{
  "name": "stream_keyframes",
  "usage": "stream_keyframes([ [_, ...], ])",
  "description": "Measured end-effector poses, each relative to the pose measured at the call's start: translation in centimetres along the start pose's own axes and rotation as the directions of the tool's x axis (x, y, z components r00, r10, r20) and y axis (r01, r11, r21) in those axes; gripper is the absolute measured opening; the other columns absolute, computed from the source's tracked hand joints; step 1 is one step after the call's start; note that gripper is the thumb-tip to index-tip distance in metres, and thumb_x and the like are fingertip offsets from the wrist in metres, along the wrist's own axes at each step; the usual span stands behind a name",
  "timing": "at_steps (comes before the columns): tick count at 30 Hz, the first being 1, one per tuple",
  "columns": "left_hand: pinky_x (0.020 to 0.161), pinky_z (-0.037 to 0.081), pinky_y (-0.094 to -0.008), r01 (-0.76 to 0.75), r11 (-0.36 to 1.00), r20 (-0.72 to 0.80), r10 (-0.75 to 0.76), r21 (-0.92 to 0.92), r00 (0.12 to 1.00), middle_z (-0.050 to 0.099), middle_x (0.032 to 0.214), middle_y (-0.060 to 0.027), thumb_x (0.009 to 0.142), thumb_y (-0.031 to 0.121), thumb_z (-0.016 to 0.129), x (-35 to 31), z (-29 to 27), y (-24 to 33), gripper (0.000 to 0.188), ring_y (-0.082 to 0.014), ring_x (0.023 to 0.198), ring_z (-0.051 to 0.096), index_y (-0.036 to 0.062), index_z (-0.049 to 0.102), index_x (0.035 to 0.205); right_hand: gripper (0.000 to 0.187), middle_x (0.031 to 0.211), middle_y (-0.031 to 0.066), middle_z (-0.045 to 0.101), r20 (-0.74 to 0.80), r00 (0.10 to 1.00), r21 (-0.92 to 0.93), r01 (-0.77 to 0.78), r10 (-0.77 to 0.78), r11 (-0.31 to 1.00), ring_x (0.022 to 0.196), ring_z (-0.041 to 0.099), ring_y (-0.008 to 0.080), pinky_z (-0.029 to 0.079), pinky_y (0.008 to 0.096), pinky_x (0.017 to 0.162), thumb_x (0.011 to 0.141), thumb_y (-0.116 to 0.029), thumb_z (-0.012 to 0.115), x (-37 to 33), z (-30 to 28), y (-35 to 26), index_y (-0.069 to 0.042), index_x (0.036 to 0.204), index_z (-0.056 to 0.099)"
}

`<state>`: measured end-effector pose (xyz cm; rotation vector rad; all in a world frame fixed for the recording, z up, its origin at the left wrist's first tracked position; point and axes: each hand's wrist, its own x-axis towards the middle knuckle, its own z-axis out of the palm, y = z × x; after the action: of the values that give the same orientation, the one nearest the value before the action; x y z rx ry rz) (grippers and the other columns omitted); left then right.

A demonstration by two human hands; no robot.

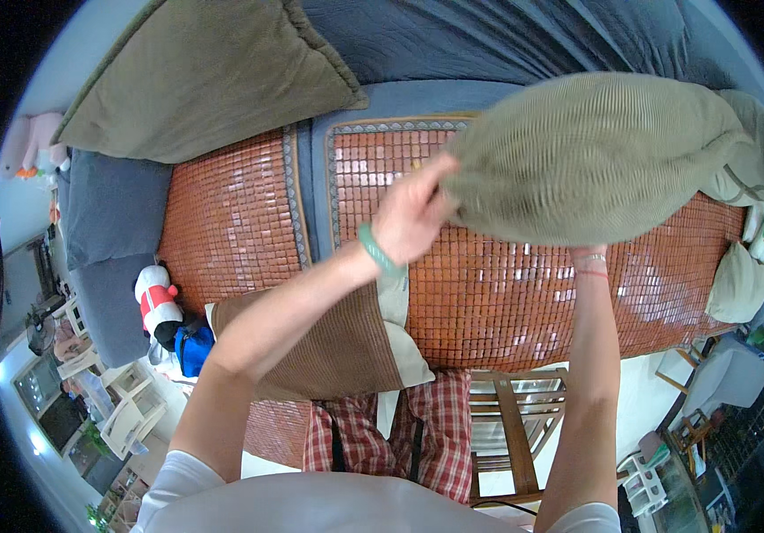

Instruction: The person organizes a living room by first coiling a power strip cable and placing it into a cabinet drawer. Then, the person arranges several pillows and cushions on a sofa, smoothing the fabric and positioning them neatly.

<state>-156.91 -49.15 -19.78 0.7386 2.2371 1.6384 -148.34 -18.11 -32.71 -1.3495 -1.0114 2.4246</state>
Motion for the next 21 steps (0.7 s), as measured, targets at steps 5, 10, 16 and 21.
stream_keyframes([
  [5, 0.056, 0.048, -0.0345, 0.024, 0.985, -0.110, -0.043, -0.170, 0.993, 0.056, 0.069, -0.0152, 0.085, 0.008, 0.057, -6.2, -2.8, 6.8, 0.015, -0.0240, 0.062, 0.060, -0.0031, 0.053, 0.094, 0.040, 0.116, 0.0109, 0.060, 0.107, 0.991, -0.160, -0.062, 0.080, 0.985, 0.102, 0.059, 0.0215, 0.051, 0.0350, 0.084, 0.092, -0.033, 0.050, -3.8, -3.0, 0.8, -0.002, 0.117, 0.054],
  [10, 0.048, 0.044, -0.0327, -0.033, 0.995, -0.102, 0.023, -0.097, 0.995, 0.056, 0.065, -0.0175, 0.085, 0.012, 0.061, -12.3, -10.8, 12.3, 0.023, -0.0247, 0.053, 0.058, -0.0043, 0.056, 0.101, 0.035, 0.111, 0.0098, 0.062, 0.191, 0.969, -0.275, -0.101, 0.158, 0.956, 0.098, 0.060, 0.0198, 0.051, 0.0319, 0.082, 0.093, -0.029, 0.049, -10.0, -1.6, 3.9, -0.002, 0.114, 0.056],
  [16, 0.069, 0.045, -0.0353, 0.106, 0.877, -0.390, 0.097, 0.468, 0.916, 0.062, 0.095, -0.0084, 0.086, 0.007, 0.057, -30.1, -24.6, 15.3, 0.008, -0.0202, 0.079, 0.056, 0.0007, 0.062, 0.090, 0.020, 0.076, -0.0013, 0.062, 0.218, 0.957, -0.308, -0.121, 0.194, 0.944, 0.067, 0.061, 0.0093, 0.049, 0.0220, 0.057, 0.094, -0.028, 0.051, -28.1, 3.4, 8.6, -0.009, 0.097, 0.059],
  [21, 0.074, 0.043, -0.0245, 0.554, 0.833, -0.702, -0.389, 0.009, 0.597, 0.059, 0.099, -0.0030, 0.097, 0.020, 0.049, -37.5, -34.8, 18.9, 0.020, -0.0089, 0.084, 0.052, 0.0010, 0.054, 0.100, 0.020, 0.068, 0.0005, 0.059, 0.316, 0.832, -0.549, -0.231, 0.455, 0.804, 0.051, 0.056, 0.0089, 0.044, 0.0213, 0.046, 0.096, -0.024, 0.050, -41.5, 7.1, 14.8, -0.007, 0.088, 0.055],
])
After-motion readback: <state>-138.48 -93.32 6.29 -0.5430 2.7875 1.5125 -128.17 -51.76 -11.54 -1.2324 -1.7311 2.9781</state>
